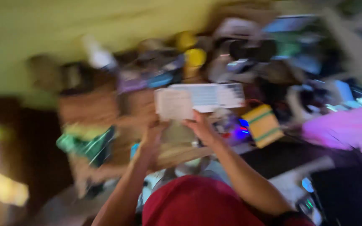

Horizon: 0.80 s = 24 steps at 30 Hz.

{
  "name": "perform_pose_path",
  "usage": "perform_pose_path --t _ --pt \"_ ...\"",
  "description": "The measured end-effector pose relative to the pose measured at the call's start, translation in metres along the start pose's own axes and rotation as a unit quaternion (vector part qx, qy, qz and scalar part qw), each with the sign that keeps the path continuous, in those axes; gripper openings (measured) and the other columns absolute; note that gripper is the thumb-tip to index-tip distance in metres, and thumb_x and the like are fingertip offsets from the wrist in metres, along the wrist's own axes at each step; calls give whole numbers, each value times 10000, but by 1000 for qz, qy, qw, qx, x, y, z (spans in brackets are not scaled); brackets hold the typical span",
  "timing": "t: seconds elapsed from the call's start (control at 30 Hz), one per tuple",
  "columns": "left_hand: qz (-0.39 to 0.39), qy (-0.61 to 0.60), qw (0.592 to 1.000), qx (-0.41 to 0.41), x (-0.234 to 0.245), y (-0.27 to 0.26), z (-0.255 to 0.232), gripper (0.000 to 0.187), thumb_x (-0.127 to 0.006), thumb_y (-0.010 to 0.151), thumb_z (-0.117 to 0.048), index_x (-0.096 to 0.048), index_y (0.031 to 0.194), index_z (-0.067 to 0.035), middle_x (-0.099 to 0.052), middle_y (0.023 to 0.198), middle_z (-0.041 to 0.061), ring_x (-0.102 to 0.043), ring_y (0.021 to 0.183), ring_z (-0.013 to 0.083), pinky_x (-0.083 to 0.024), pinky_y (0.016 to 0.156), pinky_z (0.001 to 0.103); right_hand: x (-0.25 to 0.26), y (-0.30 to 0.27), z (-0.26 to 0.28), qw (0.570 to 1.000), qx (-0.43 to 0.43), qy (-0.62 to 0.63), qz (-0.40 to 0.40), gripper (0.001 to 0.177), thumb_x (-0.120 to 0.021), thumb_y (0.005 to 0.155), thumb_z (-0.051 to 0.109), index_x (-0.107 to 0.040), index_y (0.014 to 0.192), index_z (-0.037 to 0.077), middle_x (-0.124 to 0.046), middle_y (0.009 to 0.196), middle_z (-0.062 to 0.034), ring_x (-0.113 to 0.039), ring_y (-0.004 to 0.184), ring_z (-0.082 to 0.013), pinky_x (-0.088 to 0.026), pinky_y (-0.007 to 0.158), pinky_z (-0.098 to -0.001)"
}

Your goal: Cleaning and testing a small motor or pump using a cloth, multimeter, and power source.

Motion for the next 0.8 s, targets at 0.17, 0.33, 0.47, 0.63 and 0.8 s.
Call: perform_pose_path --t 0.17,0.33,0.47,0.63,0.8 --pt "42 60 996 -59 -69 24 6 277 -725 915 -122 -662 1174 -46 -731 1017 56 -681 874 149 -571 752 322 54 -31 78 993 -62 -80 -62 386 -703 918 131 -613 1279 26 -708 1160 -106 -640 1034 -174 -531 884 -367" --pt "30 131 991 -29 -145 23 15 315 -713 916 -180 -627 1196 -64 -693 936 19 -647 763 121 -536 633 287 137 -57 88 986 -1 -127 -106 353 -637 936 126 -619 1273 24 -740 1170 -60 -678 1081 -142 -529 946 -317" --pt "21 203 978 -30 -164 43 61 337 -727 923 -187 -605 1216 -72 -658 849 40 -552 655 111 -443 545 263 235 -71 68 972 -43 -5 -232 384 -615 940 100 -591 1322 82 -695 1120 -72 -663 989 -194 -550 772 -386" --pt "41 251 966 -35 -199 40 92 288 -725 930 -180 -634 1165 -40 -681 848 50 -578 672 88 -453 566 241 333 -96 57 938 -147 68 -307 306 -601 937 144 -571 1241 134 -688 1031 -56 -699 881 -233 -581 569 -382" --pt "74 262 962 3 -271 28 109 278 -697 939 -214 -645 1162 -57 -692 899 8 -616 767 92 -476 611 257 395 -105 47 923 -132 173 -319 317 -611 921 166 -603 1238 160 -690 1087 -21 -692 918 -198 -589 615 -357"
Point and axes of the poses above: each hand's wrist, its own y-axis towards the middle knuckle, its own x-axis out of the back of the hand, z = x × y, the point moved 1 cm from there along y, towards the middle knuckle
